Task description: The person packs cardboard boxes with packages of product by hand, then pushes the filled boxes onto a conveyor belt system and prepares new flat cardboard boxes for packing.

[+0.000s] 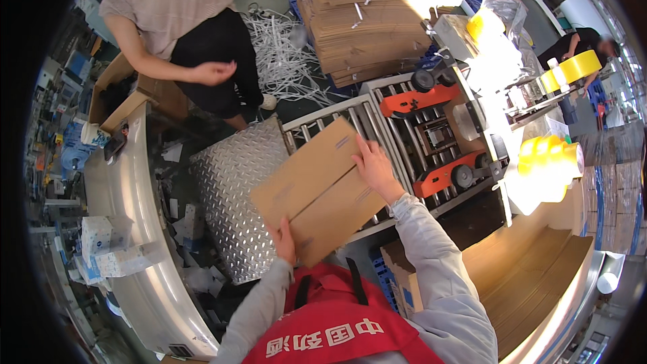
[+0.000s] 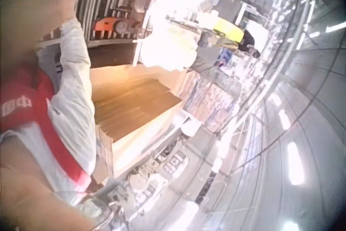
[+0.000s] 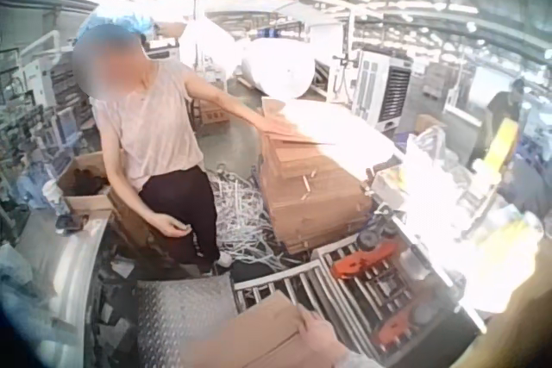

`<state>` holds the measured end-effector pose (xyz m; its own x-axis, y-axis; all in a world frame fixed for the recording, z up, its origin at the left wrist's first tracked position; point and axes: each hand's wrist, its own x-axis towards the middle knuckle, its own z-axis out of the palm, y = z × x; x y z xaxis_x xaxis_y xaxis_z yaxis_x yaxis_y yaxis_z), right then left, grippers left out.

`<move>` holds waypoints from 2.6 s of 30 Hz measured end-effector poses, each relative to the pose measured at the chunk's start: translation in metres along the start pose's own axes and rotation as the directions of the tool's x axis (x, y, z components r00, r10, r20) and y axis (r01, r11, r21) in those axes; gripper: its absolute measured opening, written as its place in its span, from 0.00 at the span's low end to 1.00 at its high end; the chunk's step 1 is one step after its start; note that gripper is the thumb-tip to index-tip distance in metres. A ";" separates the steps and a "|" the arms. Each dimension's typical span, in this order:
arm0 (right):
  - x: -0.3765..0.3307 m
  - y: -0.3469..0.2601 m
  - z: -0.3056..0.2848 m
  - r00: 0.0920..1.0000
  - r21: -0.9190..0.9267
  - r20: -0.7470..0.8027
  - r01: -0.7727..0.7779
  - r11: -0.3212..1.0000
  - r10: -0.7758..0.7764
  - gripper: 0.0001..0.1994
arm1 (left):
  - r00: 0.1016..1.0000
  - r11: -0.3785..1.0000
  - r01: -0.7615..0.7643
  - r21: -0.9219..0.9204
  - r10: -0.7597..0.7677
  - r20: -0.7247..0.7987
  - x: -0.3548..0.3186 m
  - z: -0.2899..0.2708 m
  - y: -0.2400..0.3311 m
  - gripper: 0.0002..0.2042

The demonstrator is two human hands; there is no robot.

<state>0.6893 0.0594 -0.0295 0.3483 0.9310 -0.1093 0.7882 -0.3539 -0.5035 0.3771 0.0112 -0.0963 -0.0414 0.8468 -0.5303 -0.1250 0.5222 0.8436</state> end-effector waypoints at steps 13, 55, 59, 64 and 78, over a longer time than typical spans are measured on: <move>-0.004 0.126 -0.048 0.891 -0.244 -0.424 0.058 0.968 -0.160 0.28 | 0.908 0.979 -0.199 0.038 0.169 0.384 0.070 0.243 -0.004 0.38; -0.587 -0.172 -0.355 0.372 -0.493 -0.841 -0.825 0.275 -0.393 0.04 | 0.645 0.698 -0.464 0.545 -0.155 0.748 0.018 -0.363 0.016 0.20; -0.475 -0.370 -0.324 0.238 -0.817 -0.453 -0.497 0.293 -0.859 0.14 | 0.644 0.783 -0.556 0.278 0.194 0.740 0.030 -0.343 0.042 0.17; -0.438 -0.457 -0.300 0.150 -0.921 -0.388 -0.109 0.375 -0.909 0.25 | 0.706 0.988 -0.096 0.124 -0.021 0.708 -0.039 -0.263 0.115 0.30; -0.250 -0.186 -0.019 0.541 0.503 -0.777 0.229 0.833 0.321 0.14 | 0.634 0.748 -0.645 0.159 0.639 -0.436 -0.003 -0.284 0.183 0.51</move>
<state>0.4654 -0.1093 0.1076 0.8358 0.3211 0.4454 0.4810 -0.0370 -0.8760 0.0729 0.0755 0.0356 -0.5380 0.8264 0.1662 0.0910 -0.1391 0.9861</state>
